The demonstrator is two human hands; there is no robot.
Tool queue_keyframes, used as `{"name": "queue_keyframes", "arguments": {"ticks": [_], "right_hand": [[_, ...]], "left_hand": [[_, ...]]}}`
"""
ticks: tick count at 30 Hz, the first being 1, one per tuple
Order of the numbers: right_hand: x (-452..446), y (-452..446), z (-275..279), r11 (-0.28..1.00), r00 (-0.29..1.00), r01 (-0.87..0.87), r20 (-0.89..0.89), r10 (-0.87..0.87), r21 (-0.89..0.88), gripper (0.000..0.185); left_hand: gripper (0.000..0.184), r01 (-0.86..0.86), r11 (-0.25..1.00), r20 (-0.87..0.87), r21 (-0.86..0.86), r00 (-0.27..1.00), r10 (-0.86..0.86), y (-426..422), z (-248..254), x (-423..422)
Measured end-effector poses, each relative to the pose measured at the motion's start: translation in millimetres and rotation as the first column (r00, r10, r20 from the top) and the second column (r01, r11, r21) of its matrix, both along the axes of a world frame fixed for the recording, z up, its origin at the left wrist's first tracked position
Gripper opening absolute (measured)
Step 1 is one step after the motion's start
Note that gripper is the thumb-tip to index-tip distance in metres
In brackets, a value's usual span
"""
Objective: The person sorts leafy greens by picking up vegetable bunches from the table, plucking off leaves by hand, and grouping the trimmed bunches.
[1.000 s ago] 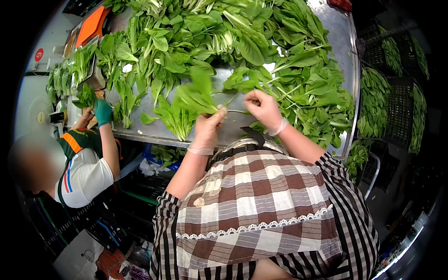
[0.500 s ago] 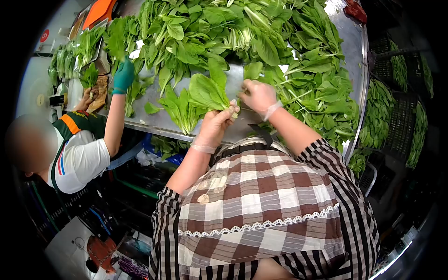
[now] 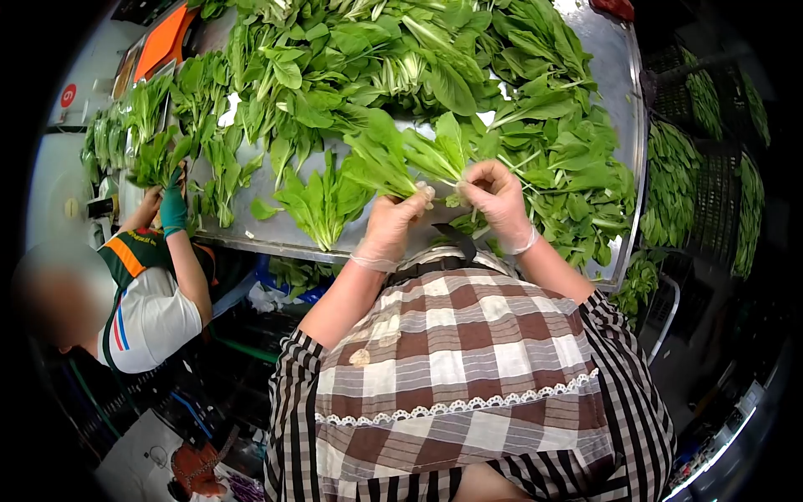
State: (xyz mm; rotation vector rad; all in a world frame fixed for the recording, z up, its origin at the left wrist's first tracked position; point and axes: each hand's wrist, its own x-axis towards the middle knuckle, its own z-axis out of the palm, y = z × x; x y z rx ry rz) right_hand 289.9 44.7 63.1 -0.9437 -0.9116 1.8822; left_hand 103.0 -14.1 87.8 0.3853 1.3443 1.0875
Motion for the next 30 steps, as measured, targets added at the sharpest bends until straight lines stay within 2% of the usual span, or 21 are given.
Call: {"name": "queue_keyframes", "arguments": {"ticks": [4,8,11,14,18,20,23,26,29,30], "right_hand": [[-5.3,-5.7,-1.6,0.995,0.995,0.095,-0.041,-0.096,-0.027,0.014],[-10.2,-9.4,-4.4,0.995,0.995,0.091,0.033,-0.092,0.044,0.014],[-15.6,-9.4,-1.0,0.924,0.962,0.000,0.251,-0.104,0.382,0.014],[-14.9,-8.8,4.1,0.862,0.945,-0.068,0.311,-0.107,0.502,0.014],[-16.4,-13.5,3.0,0.978,0.989,0.026,0.135,-0.055,0.205,0.015],[-17.2,-15.5,0.4,0.996,0.996,0.088,0.016,-0.089,0.029,0.016],[-16.4,-13.9,-4.3,0.989,0.991,0.092,-0.086,-0.102,-0.114,0.017],[-19.2,-9.6,-11.7,0.978,0.975,0.182,-0.106,-0.193,-0.104,0.017],[-18.2,1.3,-8.5,0.964,0.963,0.267,-0.024,-0.267,-0.009,0.017],[-17.9,2.1,-6.6,0.960,0.960,0.279,-0.018,-0.279,0.013,0.017]], "left_hand": [[0.026,-0.222,0.975,0.095,0.003,0.971,0.221,0.4,3.3,5.7],[0.026,-0.179,0.984,0.178,0.015,0.969,0.173,-1.2,0.7,4.3],[0.021,-0.054,0.998,0.172,-0.033,0.983,0.059,-2.5,-3.8,7.3],[0.017,-0.020,0.996,0.284,-0.082,0.958,0.042,-0.2,-10.5,6.9],[0.016,-0.052,0.997,0.255,-0.048,0.965,0.063,2.3,-4.9,10.4],[0.016,-0.072,0.996,0.243,-0.056,0.966,0.084,3.9,-2.5,11.5],[0.016,-0.066,0.997,0.219,-0.040,0.973,0.073,5.7,0.6,13.7],[0.017,-0.150,0.973,0.116,-0.176,0.978,0.172,5.8,1.5,12.1],[0.019,-0.358,0.930,0.060,-0.076,0.930,0.363,6.0,-1.3,6.3],[0.019,-0.349,0.937,0.053,-0.029,0.935,0.350,7.4,0.9,7.9]]}}
